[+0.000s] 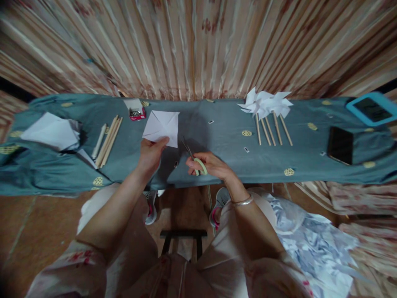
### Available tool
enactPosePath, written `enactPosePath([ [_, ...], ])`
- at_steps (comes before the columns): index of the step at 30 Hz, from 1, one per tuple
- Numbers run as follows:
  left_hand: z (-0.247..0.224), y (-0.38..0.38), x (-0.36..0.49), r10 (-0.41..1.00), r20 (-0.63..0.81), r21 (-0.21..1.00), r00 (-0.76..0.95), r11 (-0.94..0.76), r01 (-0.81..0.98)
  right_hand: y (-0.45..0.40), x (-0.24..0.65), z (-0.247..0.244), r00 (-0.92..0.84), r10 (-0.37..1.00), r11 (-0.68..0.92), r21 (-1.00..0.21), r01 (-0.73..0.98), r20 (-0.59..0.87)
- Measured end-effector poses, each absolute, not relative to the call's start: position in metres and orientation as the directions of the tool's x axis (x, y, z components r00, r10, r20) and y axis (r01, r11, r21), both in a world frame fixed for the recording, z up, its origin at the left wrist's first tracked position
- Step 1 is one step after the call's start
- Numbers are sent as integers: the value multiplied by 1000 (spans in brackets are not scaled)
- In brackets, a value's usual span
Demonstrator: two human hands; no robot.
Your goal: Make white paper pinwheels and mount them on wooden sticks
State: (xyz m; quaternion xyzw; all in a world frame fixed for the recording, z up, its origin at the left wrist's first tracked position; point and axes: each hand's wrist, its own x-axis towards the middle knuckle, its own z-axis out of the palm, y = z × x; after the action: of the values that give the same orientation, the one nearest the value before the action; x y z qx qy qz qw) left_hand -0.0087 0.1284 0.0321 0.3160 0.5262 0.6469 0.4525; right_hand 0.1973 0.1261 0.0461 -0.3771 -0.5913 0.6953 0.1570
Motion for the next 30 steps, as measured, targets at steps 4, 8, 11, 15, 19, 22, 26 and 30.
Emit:
enactPosePath([
  [4,31,129,-7,911,-83,974,-405,-12,-228,124,196,45,-706,614,-225,-935,273,-354],
  [8,30,127,-3,923,-72,978,-377,-9,-207,123,190,44,-699,617,-221,-932,286,-361],
  [11,31,125,0,920,-62,986,-386,-5,-169,123,186,45,-697,624,-214,-935,282,-353],
  [15,34,124,3,920,-68,991,-387,19,-129,123,183,46,-682,646,-223,-939,262,-343],
  [19,35,124,5,911,-88,994,-404,53,-98,122,182,46,-662,663,-241,-936,255,-351],
  [22,35,123,6,907,-94,993,-410,57,-102,122,182,46,-652,672,-245,-936,252,-351],
  [26,37,123,6,913,-89,991,-398,42,-125,121,181,47,-645,676,-254,-935,249,-356],
  [30,37,123,7,905,-113,990,-409,69,-122,121,181,48,-643,674,-257,-932,255,-362],
])
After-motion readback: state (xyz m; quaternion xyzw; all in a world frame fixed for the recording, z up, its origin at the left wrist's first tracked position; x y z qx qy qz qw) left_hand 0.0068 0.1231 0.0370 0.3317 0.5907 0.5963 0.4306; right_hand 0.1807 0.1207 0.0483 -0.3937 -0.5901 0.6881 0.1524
